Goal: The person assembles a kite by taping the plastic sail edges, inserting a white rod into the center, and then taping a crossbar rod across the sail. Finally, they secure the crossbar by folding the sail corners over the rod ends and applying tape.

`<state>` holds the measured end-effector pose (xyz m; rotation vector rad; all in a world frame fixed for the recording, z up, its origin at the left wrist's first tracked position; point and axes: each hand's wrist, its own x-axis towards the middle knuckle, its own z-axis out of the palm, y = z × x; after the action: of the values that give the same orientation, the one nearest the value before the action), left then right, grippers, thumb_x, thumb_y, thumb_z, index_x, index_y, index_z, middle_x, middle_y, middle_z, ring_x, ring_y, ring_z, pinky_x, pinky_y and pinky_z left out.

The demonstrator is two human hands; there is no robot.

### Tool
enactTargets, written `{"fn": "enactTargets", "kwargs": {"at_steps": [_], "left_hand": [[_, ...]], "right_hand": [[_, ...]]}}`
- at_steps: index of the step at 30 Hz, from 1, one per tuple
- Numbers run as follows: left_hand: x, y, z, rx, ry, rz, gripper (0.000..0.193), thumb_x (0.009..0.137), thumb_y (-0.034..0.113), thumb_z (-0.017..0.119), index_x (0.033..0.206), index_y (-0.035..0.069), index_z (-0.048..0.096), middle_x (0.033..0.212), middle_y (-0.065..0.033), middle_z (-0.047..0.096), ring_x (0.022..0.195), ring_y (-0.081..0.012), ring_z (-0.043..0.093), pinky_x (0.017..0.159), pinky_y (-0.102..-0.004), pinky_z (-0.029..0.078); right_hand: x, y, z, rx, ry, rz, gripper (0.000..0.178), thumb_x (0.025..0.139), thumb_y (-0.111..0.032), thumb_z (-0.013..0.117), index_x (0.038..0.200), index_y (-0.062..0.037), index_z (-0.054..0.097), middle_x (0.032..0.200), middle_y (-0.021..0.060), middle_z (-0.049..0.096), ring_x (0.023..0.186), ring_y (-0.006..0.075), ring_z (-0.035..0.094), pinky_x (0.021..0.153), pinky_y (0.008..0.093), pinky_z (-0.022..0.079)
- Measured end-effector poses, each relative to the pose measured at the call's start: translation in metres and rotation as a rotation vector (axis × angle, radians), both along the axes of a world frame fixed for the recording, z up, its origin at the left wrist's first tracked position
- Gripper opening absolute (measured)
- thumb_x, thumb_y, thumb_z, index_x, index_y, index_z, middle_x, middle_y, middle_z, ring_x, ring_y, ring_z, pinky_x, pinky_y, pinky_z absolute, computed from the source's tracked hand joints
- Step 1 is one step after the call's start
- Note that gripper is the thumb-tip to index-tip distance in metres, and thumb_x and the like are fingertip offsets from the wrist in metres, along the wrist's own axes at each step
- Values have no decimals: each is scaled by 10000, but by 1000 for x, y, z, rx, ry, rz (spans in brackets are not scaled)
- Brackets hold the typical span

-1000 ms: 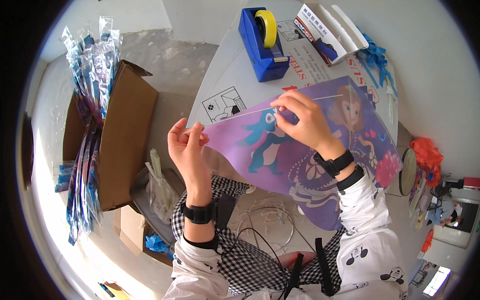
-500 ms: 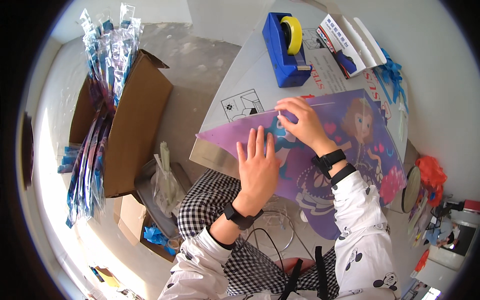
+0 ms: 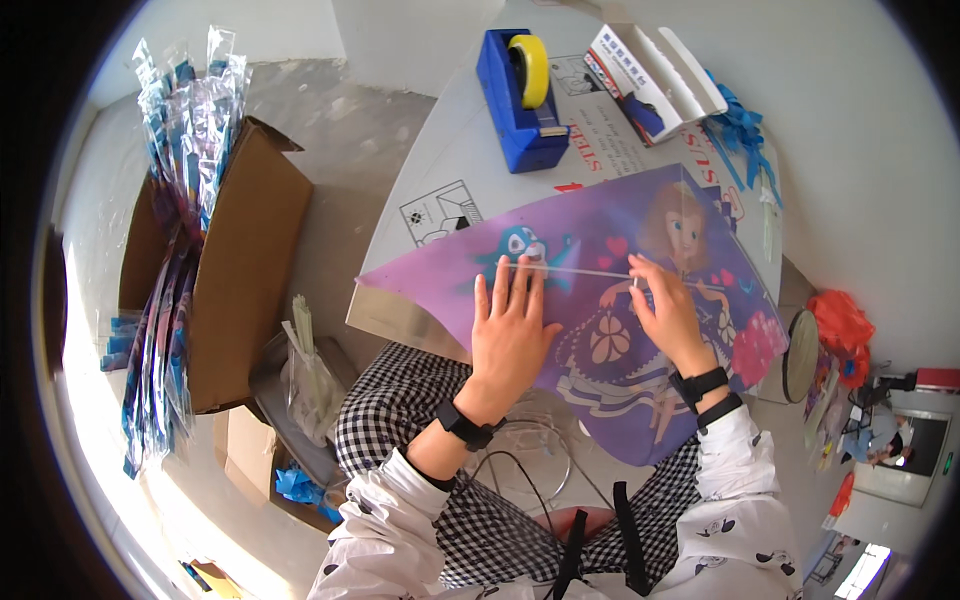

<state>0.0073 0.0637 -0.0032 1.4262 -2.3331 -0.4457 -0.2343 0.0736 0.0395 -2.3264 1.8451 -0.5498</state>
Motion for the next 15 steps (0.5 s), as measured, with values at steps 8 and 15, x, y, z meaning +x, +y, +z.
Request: {"fn": "enactTargets", "kwargs": {"at_steps": [8,15], "left_hand": [[-20,0,7,-95,-19,1,691,812,349,713,1367,17,470,1460,-159,416,1400,-342,313,1149,-541,219],[-50,20,-8,-119,-22,-238,669,787,299,739,1349,47,478,1451,-137,418,1392,-323,322,1126,-554,263]], "right_hand": [[-76,86,-14,118,-3,-254,217,943,-80,549,1147,-37,489,1232,151,625,1157,347,578,946,414,475],[-117,121,-9,138,-53,-324,228,957,-89,532,1172,-35,482,1233,163,616,1153,358,573,943,414,473]]}}
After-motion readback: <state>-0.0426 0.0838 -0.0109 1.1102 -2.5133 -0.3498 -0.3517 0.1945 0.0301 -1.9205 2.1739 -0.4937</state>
